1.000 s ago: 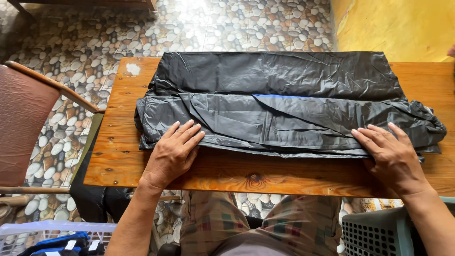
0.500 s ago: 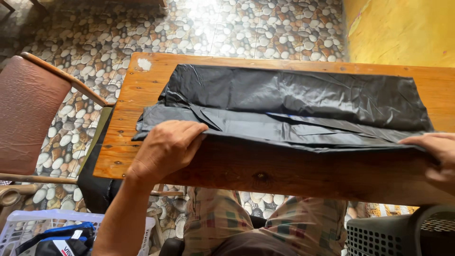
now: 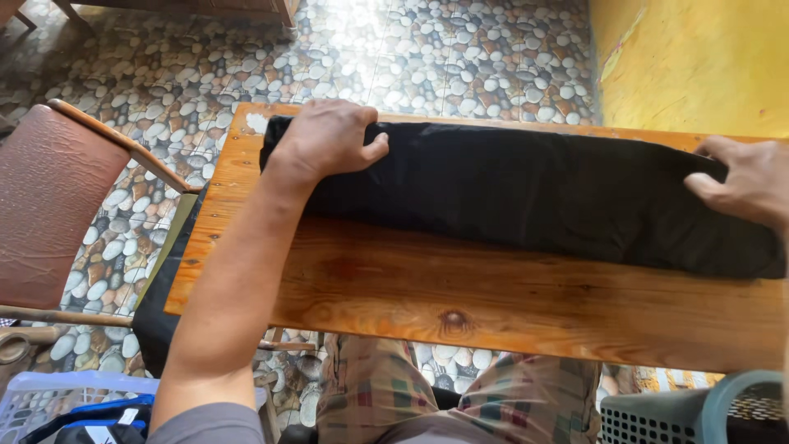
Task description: The person folds a large black plastic sheet on a wooden table, using a feather duster to smooth the surface. They fold the sheet multiple times into a compact rectangular shape, pressing down to secure the folds.
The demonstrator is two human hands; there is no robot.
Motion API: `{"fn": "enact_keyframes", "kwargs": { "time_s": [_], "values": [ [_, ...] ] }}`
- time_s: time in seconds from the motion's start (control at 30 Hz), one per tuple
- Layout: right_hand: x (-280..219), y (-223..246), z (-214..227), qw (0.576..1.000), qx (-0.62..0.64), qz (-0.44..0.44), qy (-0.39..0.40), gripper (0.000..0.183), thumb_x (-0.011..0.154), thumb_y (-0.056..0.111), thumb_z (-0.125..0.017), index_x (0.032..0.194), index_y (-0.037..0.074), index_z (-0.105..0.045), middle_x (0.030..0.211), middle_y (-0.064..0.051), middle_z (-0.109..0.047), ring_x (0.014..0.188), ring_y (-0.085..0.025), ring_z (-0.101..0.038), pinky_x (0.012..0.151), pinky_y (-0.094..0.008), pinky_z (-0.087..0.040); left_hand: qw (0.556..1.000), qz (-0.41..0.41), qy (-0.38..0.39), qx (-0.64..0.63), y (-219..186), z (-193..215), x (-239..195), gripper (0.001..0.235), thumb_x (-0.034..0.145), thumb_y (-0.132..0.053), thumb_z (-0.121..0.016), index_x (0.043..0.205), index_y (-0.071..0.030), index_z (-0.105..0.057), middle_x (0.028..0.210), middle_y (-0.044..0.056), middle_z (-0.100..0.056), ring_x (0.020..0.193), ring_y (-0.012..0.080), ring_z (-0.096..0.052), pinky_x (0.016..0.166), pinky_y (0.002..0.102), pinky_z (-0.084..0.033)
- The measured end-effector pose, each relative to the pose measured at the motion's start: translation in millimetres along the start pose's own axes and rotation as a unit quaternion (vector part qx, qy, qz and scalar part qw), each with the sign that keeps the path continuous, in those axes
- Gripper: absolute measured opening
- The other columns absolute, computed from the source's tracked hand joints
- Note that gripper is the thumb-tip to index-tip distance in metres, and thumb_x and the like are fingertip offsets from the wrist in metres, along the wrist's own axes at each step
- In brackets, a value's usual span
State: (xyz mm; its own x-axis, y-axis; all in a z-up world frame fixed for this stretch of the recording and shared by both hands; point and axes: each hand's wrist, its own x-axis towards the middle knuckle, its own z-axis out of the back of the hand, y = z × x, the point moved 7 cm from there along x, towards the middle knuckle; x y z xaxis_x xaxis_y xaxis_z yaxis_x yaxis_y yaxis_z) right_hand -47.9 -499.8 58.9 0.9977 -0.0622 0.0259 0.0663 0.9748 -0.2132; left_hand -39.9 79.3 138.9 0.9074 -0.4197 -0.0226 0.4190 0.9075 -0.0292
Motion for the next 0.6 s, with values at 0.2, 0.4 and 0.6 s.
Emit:
{"fn": "enact_keyframes", "kwargs": {
  "time_s": [0.2,0.4,0.6],
  "values": [
    [8.0,45.8,17.6,1.000,-0.013,-0.004,0.025,0.049,0.094,0.067,-0.053,0.119,0.031,-0.074,0.116,-0.012,-0.082,0.112,-0.034,-0.076,0.091,-0.043,-0.057,0.999,0.020,0.017,-0.023,16.8,-57.2,44.7,0.045,0.100,-0.051,-0.046,0.106,-0.011,-0.067,0.104,0.014,-0.073,0.097,0.0351,-0.067,0.092,0.051,-0.047],
    [11.1,87.9,-12.3,0.995,-0.061,0.040,0.064,0.059,0.091,0.069,-0.048,0.118,0.022,-0.072,0.121,-0.008,-0.079,0.112,-0.036,-0.075,0.096,-0.045,-0.058,0.994,-0.038,-0.101,-0.021,32.3,-125.3,58.3,0.044,0.096,-0.050,-0.053,0.093,-0.009,-0.067,0.094,0.012,-0.071,0.090,0.0345,-0.065,0.087,0.049,-0.048],
    [-22.9,225.0,53.7,0.943,0.167,0.248,-0.143,0.071,0.099,0.052,-0.050,0.151,0.004,-0.054,0.151,-0.019,-0.056,0.141,-0.034,-0.048,0.117,-0.050,-0.032,0.984,-0.088,-0.047,-0.150,-52.4,-85.3,50.9,0.066,0.104,-0.051,-0.033,0.152,-0.007,-0.042,0.150,0.021,-0.048,0.140,0.0361,-0.041,0.121,0.053,-0.019]
  ]
}}
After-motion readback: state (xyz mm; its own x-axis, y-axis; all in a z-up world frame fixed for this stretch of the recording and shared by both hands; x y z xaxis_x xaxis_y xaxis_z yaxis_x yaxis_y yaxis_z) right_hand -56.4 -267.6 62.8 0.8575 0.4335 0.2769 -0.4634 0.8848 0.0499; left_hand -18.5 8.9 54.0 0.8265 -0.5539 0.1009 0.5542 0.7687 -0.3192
